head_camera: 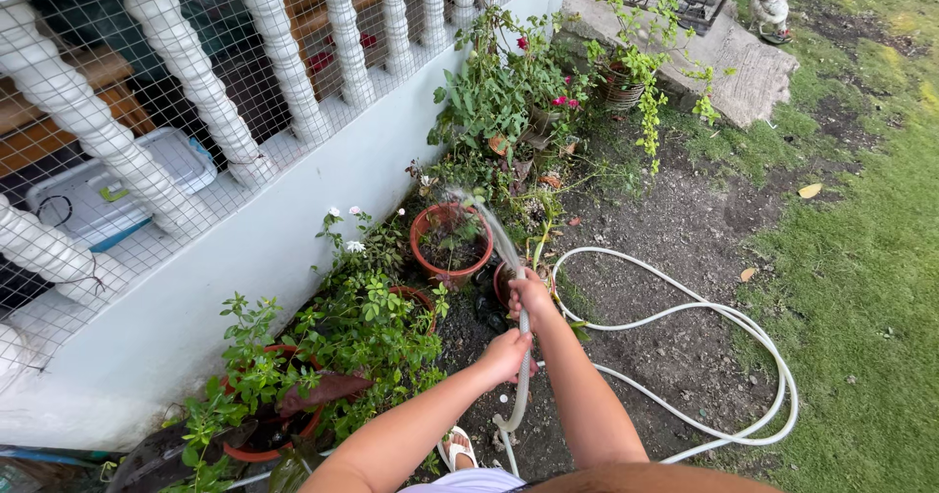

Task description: The person waters potted plants and garden foliage using a hose, moving the water stream between various containers and soil areas.

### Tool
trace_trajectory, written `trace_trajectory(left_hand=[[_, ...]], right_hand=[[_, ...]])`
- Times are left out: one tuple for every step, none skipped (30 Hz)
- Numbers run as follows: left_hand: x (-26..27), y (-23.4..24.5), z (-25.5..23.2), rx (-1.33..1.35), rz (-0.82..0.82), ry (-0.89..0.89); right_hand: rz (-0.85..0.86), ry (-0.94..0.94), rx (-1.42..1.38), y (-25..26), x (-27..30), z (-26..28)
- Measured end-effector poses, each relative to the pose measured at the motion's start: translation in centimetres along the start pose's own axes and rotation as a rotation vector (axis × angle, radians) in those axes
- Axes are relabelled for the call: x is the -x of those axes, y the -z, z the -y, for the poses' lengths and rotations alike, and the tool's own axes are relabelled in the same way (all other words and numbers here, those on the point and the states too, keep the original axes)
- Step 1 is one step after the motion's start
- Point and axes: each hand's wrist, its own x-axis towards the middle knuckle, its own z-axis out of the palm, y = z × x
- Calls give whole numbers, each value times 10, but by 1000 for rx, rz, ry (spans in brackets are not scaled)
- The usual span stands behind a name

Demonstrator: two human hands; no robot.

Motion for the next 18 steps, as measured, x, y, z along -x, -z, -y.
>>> trace_trajectory(left_hand=[[2, 1, -5, 0, -1, -2], [3, 2, -9, -11, -7, -31], [4, 3, -13, -22, -13, -59], [5, 3, -15, -22, -13, -61], [5, 5, -17, -50, -8, -84], [5, 6, -18, -78, -2, -107], [5, 5, -19, -77, -2, -109], [6, 4, -19, -72, 2, -91], [6, 3, -19, -67, 7, -74], [8, 2, -17, -68, 7, -75], [11, 0, -14, -47, 15, -55], [12, -2, -12, -27, 23, -37], [14, -4, -9, -30, 24, -39], [16, -7, -4, -23, 26, -12], [16, -9, -2, -16, 27, 16], [17, -11, 2, -16, 29, 21], [18, -12, 7, -39, 37, 24], [19, -13, 12, -61, 44, 27]], right_hand=[[12, 36, 17, -3, 2, 5], [24, 72, 34, -6, 5, 10], [25, 74, 34, -9, 8, 14], [16, 82, 8, -11, 12, 17], [6, 90, -19, -12, 15, 20], [6, 91, -18, -13, 18, 22], [14, 104, -24, -14, 21, 24], [21, 117, -32, -13, 23, 24], [21, 117, -31, -12, 24, 22], [15, 110, -24, -10, 25, 20], [8, 102, -17, -7, 25, 17], [8, 106, -19, -5, 25, 13], [13, 95, 2, -2, 25, 7], [16, 83, 23, 1, 24, 1], [15, 85, 21, 4, 23, -2], [9, 38, 2, 8, 24, -9], [4, -9, -18, 12, 24, -14], [1, -14, -19, 15, 24, -20]])
